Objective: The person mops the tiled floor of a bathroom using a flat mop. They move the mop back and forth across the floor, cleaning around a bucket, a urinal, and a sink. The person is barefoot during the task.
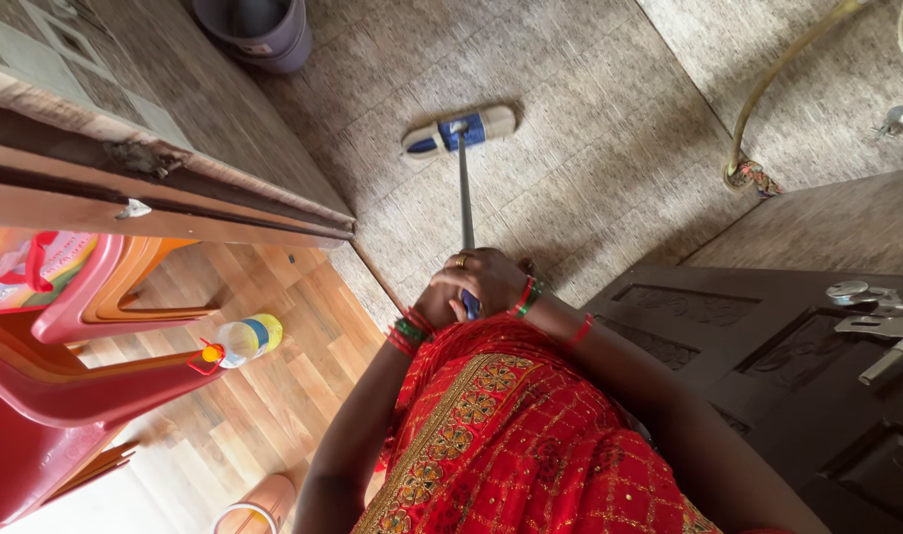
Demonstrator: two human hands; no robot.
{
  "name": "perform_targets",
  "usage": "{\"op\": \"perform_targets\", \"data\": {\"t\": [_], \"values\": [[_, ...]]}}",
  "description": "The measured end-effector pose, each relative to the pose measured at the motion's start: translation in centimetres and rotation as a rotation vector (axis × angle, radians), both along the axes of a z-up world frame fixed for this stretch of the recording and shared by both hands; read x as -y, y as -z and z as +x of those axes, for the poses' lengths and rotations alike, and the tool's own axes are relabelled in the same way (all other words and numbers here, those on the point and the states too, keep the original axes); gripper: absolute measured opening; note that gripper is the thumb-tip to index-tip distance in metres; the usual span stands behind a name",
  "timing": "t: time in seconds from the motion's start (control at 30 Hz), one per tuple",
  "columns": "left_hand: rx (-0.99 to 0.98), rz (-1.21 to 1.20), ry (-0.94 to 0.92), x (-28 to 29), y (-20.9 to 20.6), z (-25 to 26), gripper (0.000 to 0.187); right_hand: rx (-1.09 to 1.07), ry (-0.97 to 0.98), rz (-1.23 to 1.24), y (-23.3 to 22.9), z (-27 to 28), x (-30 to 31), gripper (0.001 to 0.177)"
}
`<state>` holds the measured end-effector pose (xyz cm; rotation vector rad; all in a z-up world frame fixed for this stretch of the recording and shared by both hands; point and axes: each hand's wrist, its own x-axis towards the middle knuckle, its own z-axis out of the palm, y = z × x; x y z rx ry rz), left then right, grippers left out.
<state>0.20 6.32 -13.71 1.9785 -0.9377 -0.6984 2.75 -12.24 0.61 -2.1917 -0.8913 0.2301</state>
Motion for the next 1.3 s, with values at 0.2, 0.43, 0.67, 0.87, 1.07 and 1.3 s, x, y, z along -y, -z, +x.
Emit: {"op": "perform_targets", "data": {"t": [0.2, 0.43, 0.67, 0.87, 1.07, 1.3], "values": [[0.043, 0.344, 0.103, 1.0, 6.5, 4.0, 0.033, 0.052, 0.078, -0.142, 8.3, 0.1, -0.1, 0.059], [0.236, 0.283, 0.149, 3.3, 6.7, 2.3, 0.038, -0.06, 0.027, -0.32, 10.3, -1.8, 1.6, 0.065], [-0.09, 0.087, 0.059, 3.2, 1.3, 2.3, 0.039, 0.102, 0.14, -0.116, 0.5, -1.7, 2.5, 0.051], [-0.131, -0.119, 0.06, 0.7, -11.0, 1.7, 0.046, 0.024, 0.122, -0.126, -7.2, -2.0, 0.6, 0.047], [0.033, -0.138, -0.003, -0.1, -9.8, 0.8, 0.043, 0.178, 0.201, 0.124, -9.3, -2.2, -0.4, 0.035], [-0.196, 0.04, 0.045, 2.3, 1.8, 0.4, 0.031, 0.147, 0.276, 0.178, -5.4, -2.0, 1.9, 0.035]]}}
